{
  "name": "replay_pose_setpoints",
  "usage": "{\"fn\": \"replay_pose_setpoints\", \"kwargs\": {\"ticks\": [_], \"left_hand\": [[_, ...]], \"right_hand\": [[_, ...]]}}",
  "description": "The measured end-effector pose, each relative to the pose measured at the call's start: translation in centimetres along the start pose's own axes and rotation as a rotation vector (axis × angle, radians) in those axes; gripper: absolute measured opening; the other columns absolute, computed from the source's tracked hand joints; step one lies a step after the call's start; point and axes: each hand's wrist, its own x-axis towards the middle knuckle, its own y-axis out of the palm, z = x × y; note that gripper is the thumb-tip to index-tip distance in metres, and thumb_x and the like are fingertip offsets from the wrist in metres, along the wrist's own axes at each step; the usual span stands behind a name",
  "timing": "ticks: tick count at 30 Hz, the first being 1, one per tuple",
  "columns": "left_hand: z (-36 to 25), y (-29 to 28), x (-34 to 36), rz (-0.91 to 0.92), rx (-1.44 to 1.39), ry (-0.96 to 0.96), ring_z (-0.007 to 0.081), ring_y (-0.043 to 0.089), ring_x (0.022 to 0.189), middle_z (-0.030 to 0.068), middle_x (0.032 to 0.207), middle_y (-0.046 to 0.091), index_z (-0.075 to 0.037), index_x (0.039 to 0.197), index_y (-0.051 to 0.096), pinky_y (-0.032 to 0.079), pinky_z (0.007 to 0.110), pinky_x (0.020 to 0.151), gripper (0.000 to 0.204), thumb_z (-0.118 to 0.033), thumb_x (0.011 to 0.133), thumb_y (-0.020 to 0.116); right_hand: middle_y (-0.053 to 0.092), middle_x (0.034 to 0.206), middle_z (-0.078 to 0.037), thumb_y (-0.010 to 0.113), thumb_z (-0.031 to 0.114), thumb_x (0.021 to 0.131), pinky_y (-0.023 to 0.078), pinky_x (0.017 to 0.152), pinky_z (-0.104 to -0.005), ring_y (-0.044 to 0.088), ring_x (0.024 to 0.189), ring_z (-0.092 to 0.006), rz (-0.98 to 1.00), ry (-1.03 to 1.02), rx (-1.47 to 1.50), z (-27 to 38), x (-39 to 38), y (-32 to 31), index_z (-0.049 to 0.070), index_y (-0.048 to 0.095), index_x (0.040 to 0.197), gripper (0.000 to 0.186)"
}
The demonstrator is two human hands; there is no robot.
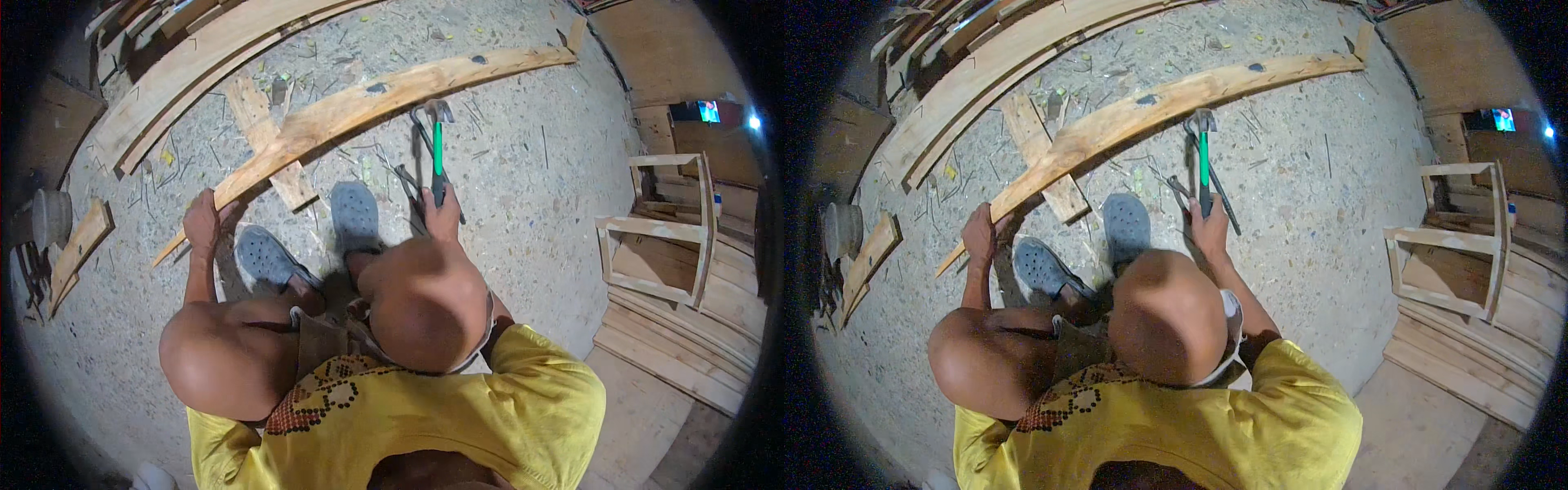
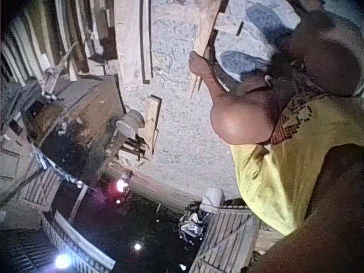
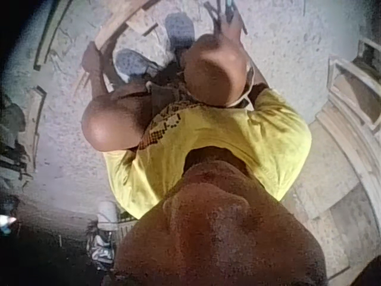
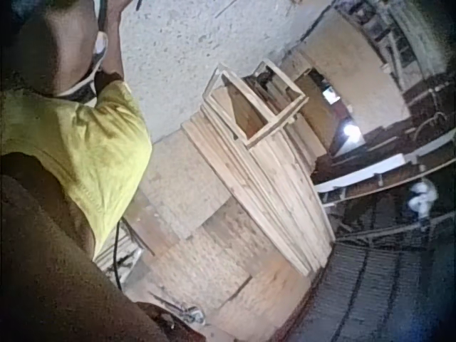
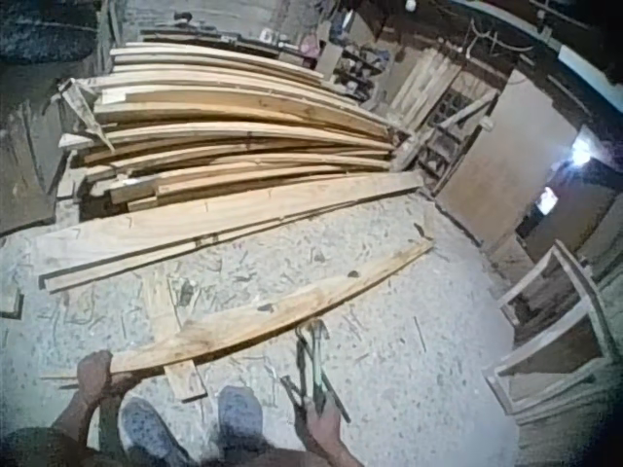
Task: The person is using various tools including a hammer, crowbar, and pliers to remove nails and hardware from wooden planks in a workshop.
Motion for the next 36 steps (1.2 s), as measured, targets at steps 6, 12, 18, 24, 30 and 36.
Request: {"fn": "replay_pose_setpoints", "kwargs": {"ticks": [6, 12, 18, 24, 30, 36], "left_hand": [[1.6, -1.8, -3.4, -0.078, 0.162, -0.101, 0.0298, 0.055, 0.123, 0.0133, 0.131, 0.059, -0.010, 0.147, 0.048, 0.038, 0.048, 0.104, 0.068, -0.034, 0.089, 0.076], [3.6, -1.1, -2.9, 0.098, -0.029, -0.119, 0.0424, 0.066, 0.094, 0.0182, 0.103, 0.065, -0.007, 0.119, 0.055, 0.052, 0.052, 0.080, 0.041, -0.026, 0.088, 0.074], [6.3, -5.8, -2.3, 0.374, -0.085, 0.101, 0.0375, 0.069, 0.072, 0.0186, 0.077, 0.068, -0.001, 0.096, 0.062, 0.052, 0.046, 0.062, 0.038, -0.035, 0.088, 0.078], [6.6, -11.4, 2.1, 0.869, -0.607, -0.281, 0.0135, 0.059, 0.057, 0.0045, 0.066, 0.064, -0.002, 0.092, 0.069, 0.046, 0.032, 0.051, 0.051, -0.047, 0.078, 0.089], [7.0, -12.9, 4.6, 0.812, -0.546, -0.298, 0.0136, 0.058, 0.056, 0.0042, 0.064, 0.063, -0.002, 0.081, 0.069, 0.047, 0.032, 0.053, 0.041, -0.038, 0.081, 0.088], [8.3, -6.2, 3.6, 0.586, -0.405, -0.200, 0.0244, 0.066, 0.072, 0.0107, 0.073, 0.066, 0.000, 0.090, 0.067, 0.049, 0.042, 0.069, 0.050, -0.045, 0.079, 0.086]], "right_hand": [[0.071, 0.087, -0.023, 0.080, 0.030, 0.087, 0.053, 0.075, -0.0433, 0.070, 0.083, -0.0404, -0.037, 0.163, -0.013, -8.4, -16.2, -8.1, -0.001, 0.064, 0.113, 0.043], [0.067, 0.095, -0.023, 0.074, 0.026, 0.091, 0.050, 0.083, -0.0449, 0.065, 0.093, -0.0402, 0.002, 0.156, -0.046, -10.5, -18.2, -7.8, -0.001, 0.065, 0.113, 0.036], [0.064, 0.103, -0.024, 0.068, 0.022, 0.095, 0.047, 0.091, -0.0465, 0.060, 0.103, -0.0400, 0.003, 0.176, -0.101, -11.7, -18.0, -4.8, -0.001, 0.066, 0.113, 0.030], [0.061, 0.111, -0.023, 0.063, 0.026, 0.098, 0.046, 0.097, -0.0480, 0.056, 0.110, -0.0396, -0.018, -0.097, -0.321, -13.3, 0.1, -5.6, -0.002, 0.066, 0.110, 0.031], [0.059, 0.117, -0.025, 0.069, 0.040, 0.094, 0.048, 0.096, -0.0507, 0.056, 0.114, -0.0429, 0.216, 0.160, -0.424, -9.6, 4.7, -2.8, -0.004, 0.059, 0.119, 0.051], [0.056, 0.117, -0.026, 0.069, 0.040, 0.094, 0.049, 0.093, -0.0533, 0.056, 0.113, -0.0448, 0.090, 0.129, -0.449, -9.6, 1.9, -1.6, -0.004, 0.055, 0.124, 0.054]]}}
